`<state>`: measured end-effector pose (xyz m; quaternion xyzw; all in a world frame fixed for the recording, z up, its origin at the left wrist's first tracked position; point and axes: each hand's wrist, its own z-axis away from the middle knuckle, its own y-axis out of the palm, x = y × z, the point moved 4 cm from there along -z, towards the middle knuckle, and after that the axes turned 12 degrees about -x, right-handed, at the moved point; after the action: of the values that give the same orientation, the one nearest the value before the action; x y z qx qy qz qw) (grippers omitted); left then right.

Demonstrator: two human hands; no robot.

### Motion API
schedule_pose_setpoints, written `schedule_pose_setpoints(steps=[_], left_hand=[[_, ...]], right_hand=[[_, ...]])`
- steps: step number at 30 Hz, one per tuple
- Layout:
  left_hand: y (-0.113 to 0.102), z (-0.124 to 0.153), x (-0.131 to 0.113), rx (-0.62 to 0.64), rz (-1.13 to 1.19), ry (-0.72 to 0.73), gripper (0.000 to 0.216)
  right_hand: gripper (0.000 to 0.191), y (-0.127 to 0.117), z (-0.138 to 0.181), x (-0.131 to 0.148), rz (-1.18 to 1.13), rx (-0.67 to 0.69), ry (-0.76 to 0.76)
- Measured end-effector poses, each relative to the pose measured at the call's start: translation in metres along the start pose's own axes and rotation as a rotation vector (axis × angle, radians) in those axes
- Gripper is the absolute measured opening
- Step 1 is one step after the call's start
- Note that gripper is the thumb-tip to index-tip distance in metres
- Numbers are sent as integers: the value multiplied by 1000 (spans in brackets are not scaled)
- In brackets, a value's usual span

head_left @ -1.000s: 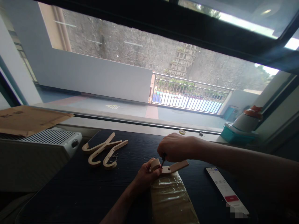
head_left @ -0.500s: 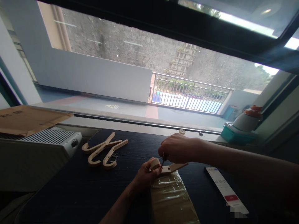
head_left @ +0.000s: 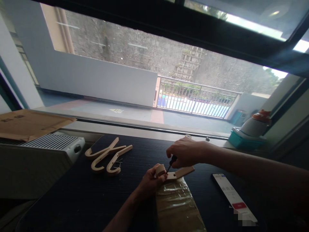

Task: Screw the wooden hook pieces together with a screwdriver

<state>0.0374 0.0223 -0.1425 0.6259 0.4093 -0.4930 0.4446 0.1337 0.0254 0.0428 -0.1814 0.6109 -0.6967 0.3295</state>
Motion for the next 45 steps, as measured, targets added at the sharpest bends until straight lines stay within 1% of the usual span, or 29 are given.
schedule_pose_setpoints(steps=[2,6,8,12,15,20,23,25,30,32,34,36,40,43,45], left_hand=[[0,0,0,2,-3,-6,25],[0,0,2,-27,-45,6,25],[-1,-1,3,-38,-61,25,25],[-1,-2,6,-35,-46,59,25],[-1,-2,7,-31,-26,59,26],[0,-1,2,-32,-27,34,25],[0,0,0,-31,-38,32,26],[0,-1,0,-35,-50,36,26],[-1,-1,2,-46,-58,36,27],[-1,-1,2,-46,-58,41,27],[-1,-1,1,-43,-59,43,27],[-1,-1,2,-41,-65,40,28],[-1,-1,4,-44,-75,32,29],[-1,-1,5,-55,-70,33,28],[-1,-1,3,-57,-66,35,27]], right_hand=[[28,-3,1,5,26,-20,-62],[19,0,-2,10,45,-24,-175],[17,2,-5,8,32,-27,-163],[17,4,-7,3,-36,-21,-55],[20,1,-6,3,-23,-4,-2],[25,-12,-3,8,13,-11,-45],[20,-11,-2,8,15,19,-88],[19,-7,-4,5,16,17,-102],[17,4,-7,-6,-50,2,-42],[20,5,-7,-7,-50,7,-9],[25,2,-6,-4,-15,16,10],[23,-3,-5,2,23,13,2],[29,-12,-4,13,23,38,-76],[20,-10,-6,13,0,49,-109],[16,-5,-9,8,-48,34,-82]])
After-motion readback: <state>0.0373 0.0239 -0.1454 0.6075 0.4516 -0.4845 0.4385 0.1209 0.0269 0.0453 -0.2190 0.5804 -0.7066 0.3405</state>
